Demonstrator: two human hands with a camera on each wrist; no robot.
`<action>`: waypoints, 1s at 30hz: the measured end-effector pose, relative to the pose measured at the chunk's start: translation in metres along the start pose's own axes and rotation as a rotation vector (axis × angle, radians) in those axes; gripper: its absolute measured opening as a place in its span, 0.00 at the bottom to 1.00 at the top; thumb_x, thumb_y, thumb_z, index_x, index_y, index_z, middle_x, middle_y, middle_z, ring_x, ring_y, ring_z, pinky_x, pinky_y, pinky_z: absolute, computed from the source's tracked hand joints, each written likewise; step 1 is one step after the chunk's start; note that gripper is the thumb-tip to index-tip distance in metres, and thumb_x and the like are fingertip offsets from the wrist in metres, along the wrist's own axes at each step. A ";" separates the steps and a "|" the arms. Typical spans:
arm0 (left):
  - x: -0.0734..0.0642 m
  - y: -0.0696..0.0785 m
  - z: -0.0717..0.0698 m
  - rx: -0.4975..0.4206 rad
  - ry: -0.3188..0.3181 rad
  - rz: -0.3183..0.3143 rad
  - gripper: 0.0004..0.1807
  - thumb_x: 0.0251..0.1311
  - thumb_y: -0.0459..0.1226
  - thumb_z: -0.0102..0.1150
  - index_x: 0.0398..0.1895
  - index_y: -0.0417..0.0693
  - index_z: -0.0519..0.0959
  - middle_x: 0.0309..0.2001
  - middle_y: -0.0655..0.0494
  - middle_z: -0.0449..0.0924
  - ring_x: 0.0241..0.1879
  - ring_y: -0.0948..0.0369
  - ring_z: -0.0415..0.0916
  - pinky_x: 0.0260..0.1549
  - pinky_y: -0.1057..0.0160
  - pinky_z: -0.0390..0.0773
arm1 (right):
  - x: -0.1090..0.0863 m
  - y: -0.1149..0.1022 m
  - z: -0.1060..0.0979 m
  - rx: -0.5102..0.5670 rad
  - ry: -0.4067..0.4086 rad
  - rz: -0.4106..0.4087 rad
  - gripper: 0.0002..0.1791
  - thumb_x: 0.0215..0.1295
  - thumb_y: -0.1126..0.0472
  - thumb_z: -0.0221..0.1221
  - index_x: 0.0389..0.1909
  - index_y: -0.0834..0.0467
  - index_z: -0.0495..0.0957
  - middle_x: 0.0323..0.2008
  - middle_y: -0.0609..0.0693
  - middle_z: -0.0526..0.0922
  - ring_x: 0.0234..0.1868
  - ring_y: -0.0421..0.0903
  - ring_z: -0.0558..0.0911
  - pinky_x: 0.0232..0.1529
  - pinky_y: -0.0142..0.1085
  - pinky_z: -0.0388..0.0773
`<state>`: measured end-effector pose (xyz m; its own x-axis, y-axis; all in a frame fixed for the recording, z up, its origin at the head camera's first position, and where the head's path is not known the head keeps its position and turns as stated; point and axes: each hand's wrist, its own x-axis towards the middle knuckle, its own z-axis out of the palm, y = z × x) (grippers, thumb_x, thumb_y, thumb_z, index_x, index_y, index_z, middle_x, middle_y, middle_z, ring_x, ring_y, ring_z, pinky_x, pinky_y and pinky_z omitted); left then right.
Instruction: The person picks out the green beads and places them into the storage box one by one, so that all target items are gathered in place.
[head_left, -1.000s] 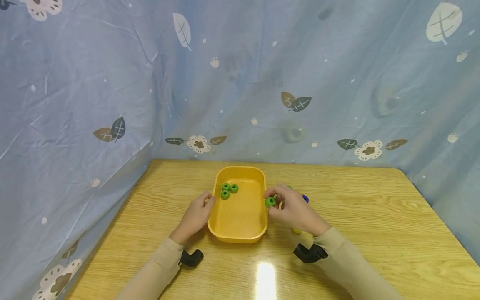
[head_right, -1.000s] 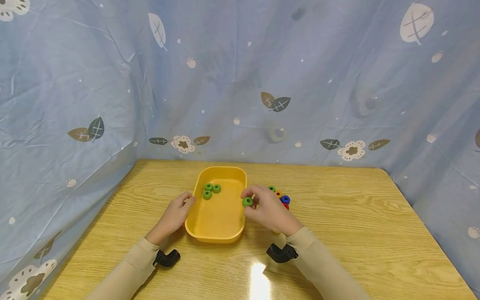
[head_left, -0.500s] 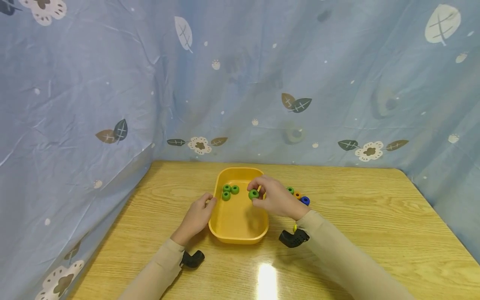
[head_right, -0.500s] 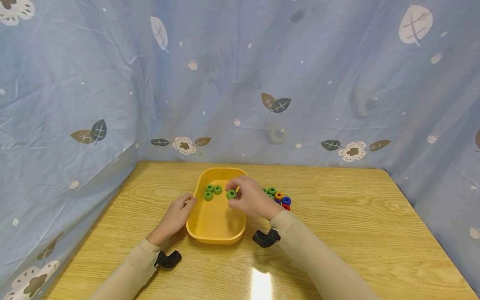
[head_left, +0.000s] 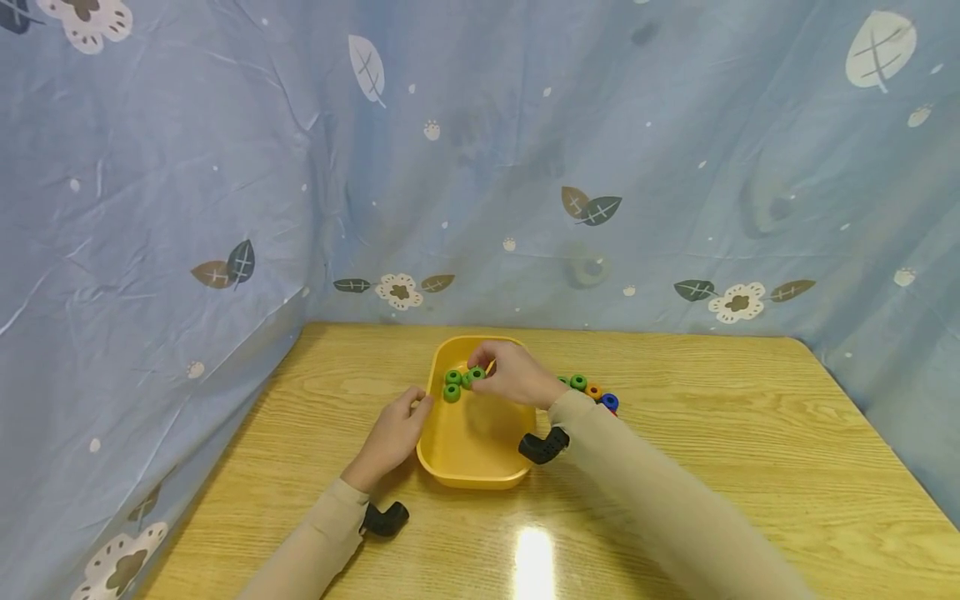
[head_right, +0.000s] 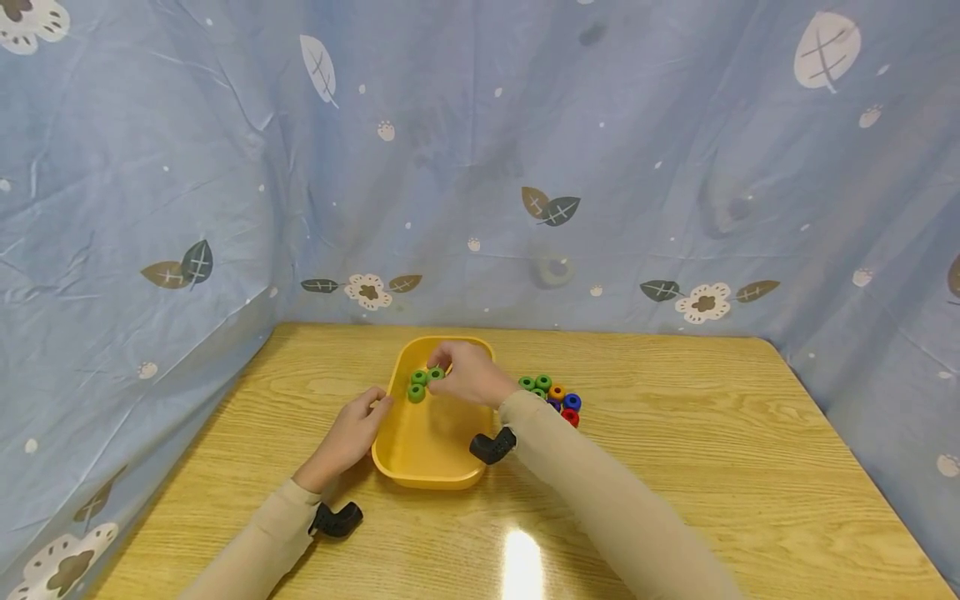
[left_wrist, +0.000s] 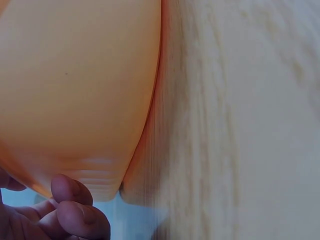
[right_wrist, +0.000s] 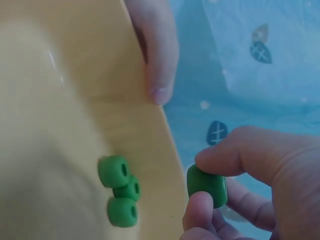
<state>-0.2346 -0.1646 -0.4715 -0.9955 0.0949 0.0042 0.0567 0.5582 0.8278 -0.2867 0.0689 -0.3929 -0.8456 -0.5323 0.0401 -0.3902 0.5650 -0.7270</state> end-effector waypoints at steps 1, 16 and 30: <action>0.000 0.000 0.000 -0.003 -0.002 -0.001 0.16 0.83 0.46 0.44 0.49 0.43 0.76 0.30 0.51 0.80 0.27 0.60 0.76 0.28 0.62 0.74 | 0.003 0.000 0.002 0.008 0.000 0.016 0.15 0.67 0.60 0.68 0.52 0.61 0.81 0.44 0.50 0.81 0.42 0.46 0.80 0.47 0.40 0.79; 0.000 -0.002 -0.001 0.006 0.003 0.006 0.16 0.83 0.45 0.43 0.49 0.43 0.76 0.31 0.51 0.81 0.28 0.61 0.76 0.28 0.62 0.74 | 0.035 0.019 0.033 -0.055 0.038 0.191 0.10 0.65 0.63 0.69 0.44 0.57 0.81 0.42 0.52 0.82 0.40 0.47 0.79 0.46 0.42 0.78; 0.001 -0.001 -0.001 0.010 0.001 0.006 0.16 0.82 0.45 0.44 0.50 0.43 0.76 0.29 0.51 0.80 0.27 0.61 0.75 0.27 0.63 0.73 | 0.037 0.023 0.042 -0.082 0.009 0.205 0.10 0.60 0.62 0.71 0.42 0.56 0.83 0.40 0.50 0.85 0.37 0.45 0.79 0.43 0.37 0.77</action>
<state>-0.2355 -0.1655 -0.4719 -0.9952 0.0974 0.0093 0.0631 0.5661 0.8219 -0.3113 0.0357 -0.4366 -0.9133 -0.3957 -0.0963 -0.2379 0.7104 -0.6623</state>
